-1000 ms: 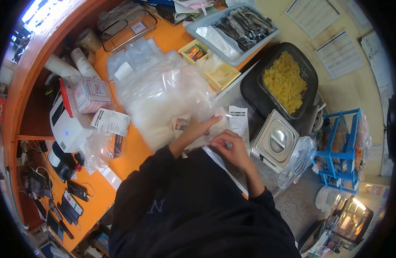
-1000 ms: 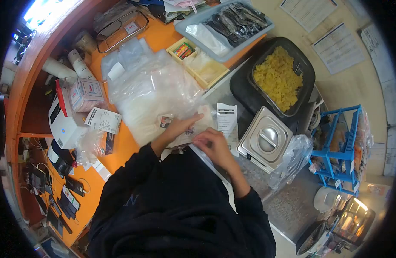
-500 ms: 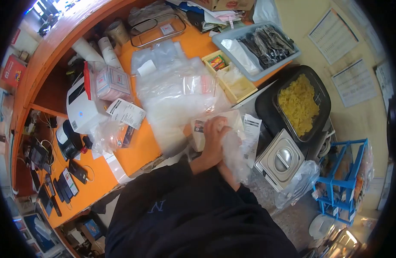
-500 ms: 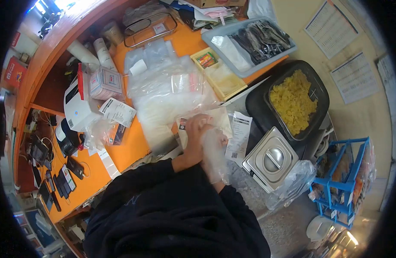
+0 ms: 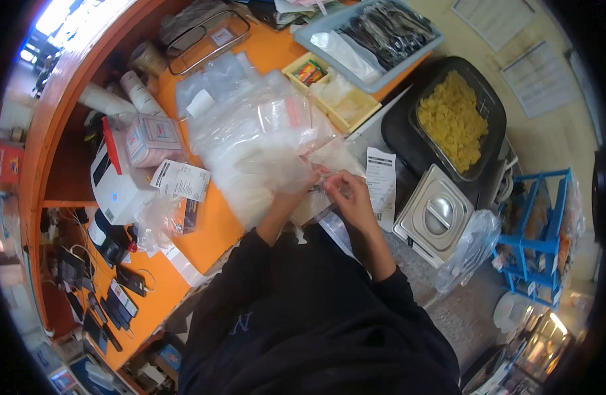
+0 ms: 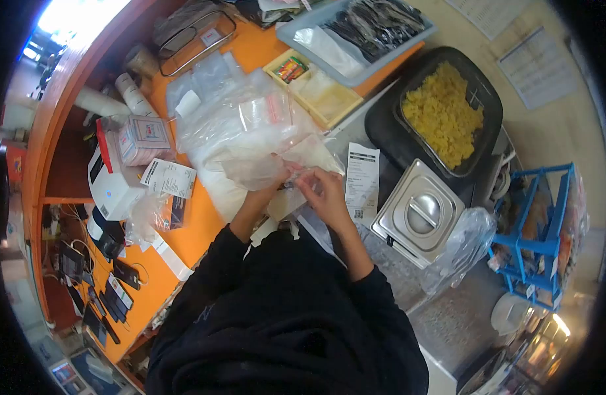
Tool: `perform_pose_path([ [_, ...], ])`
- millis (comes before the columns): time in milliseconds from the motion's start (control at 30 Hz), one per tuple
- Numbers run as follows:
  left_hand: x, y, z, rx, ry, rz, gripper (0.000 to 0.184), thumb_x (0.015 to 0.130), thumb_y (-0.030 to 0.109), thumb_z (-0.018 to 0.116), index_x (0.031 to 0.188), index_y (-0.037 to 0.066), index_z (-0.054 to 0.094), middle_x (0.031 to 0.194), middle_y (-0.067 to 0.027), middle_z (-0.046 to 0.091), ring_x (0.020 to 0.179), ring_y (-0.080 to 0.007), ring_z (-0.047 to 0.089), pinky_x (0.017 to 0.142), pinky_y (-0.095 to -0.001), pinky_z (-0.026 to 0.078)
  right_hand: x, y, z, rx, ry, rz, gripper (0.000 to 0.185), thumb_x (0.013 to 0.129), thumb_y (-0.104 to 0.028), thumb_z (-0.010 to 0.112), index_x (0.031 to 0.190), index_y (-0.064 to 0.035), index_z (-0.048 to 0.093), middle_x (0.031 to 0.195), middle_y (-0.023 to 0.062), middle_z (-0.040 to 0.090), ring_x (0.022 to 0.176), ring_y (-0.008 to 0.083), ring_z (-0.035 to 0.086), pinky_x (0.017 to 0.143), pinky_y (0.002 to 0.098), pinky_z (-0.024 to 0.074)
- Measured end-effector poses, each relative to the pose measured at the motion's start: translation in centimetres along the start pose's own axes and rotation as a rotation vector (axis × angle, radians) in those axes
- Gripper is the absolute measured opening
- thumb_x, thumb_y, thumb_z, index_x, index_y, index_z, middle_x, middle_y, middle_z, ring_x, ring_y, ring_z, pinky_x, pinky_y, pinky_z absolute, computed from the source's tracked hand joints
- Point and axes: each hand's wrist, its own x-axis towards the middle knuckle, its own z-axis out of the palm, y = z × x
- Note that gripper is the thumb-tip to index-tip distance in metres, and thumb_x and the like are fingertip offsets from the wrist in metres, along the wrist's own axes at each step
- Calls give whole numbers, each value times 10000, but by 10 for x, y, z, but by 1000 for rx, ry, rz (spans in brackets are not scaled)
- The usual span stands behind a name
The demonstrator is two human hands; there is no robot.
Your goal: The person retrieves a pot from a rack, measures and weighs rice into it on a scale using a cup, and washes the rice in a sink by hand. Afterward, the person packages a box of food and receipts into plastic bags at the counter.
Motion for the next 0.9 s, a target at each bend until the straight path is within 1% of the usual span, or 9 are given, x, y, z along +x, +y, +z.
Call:
perform_pose_path([
  [100, 3, -4, -5, -66, -67, -88, 249, 839, 170, 578, 1032, 60, 466, 1026, -47, 576, 949, -144, 536, 828, -285, 429, -4, 18, 12, 181, 78, 117, 148, 809, -155, 610, 799, -9, 589, 679, 13, 566, 661, 76, 485, 631, 224, 398],
  [200, 3, 3, 0, -136, -41, -123, 224, 813, 146, 611, 967, 79, 463, 1014, -45, 577, 950, -139, 537, 833, -284, 427, -4, 16, 10, 253, 20, 222, 156, 834, -157, 589, 826, -1, 590, 728, -11, 571, 684, 67, 479, 656, 213, 398],
  [400, 6, 7, 4, -132, -38, -90, 223, 792, 115, 637, 914, 96, 451, 975, -50, 571, 940, -135, 541, 822, -281, 435, -4, 30, 6, 356, -50, 203, 142, 848, -146, 579, 868, -6, 596, 828, -14, 586, 765, 58, 493, 709, 207, 394],
  [500, 6, 3, 2, -109, -50, -98, 223, 792, 113, 638, 908, 98, 448, 977, -62, 570, 939, -142, 542, 822, -284, 436, -3, 25, 3, 389, -73, 291, 148, 852, -150, 575, 889, -10, 602, 838, -12, 586, 787, 54, 495, 719, 205, 391],
  [600, 6, 5, 3, -73, -5, -100, 222, 792, 101, 636, 914, 95, 450, 990, -75, 572, 943, -150, 542, 830, -292, 435, -1, 23, 3, 408, -35, 249, 163, 810, -163, 620, 874, -13, 624, 759, 9, 590, 709, 68, 498, 639, 220, 403],
  [700, 6, 7, 4, -127, -65, -33, 210, 801, 90, 619, 931, 85, 454, 1003, -84, 570, 956, -156, 539, 833, -295, 437, 0, 21, 2, 445, -62, 284, 176, 814, -172, 619, 886, -11, 620, 760, 15, 593, 693, 72, 511, 623, 216, 407],
  [800, 8, 10, 4, -189, -93, -92, 194, 810, 78, 600, 936, 69, 452, 1009, -84, 568, 964, -162, 535, 836, -297, 437, 2, 15, -3, 418, -81, 313, 187, 816, -183, 621, 887, -9, 618, 754, 18, 595, 677, 73, 517, 610, 212, 408],
  [867, 13, 2, 2, 384, -120, 40, 198, 815, 80, 594, 941, 66, 442, 1002, -83, 567, 967, -167, 532, 834, -298, 437, 0, 24, 0, 452, -68, 312, 189, 817, -186, 622, 885, -10, 618, 749, 17, 595, 680, 71, 514, 611, 212, 407],
  [900, 14, 2, 3, 559, -124, 71, 202, 816, 80, 592, 944, 65, 437, 997, -82, 567, 967, -168, 530, 835, -297, 437, 0, 25, 1, 469, -63, 312, 190, 817, -187, 622, 885, -10, 619, 747, 16, 595, 682, 70, 512, 611, 212, 407],
])
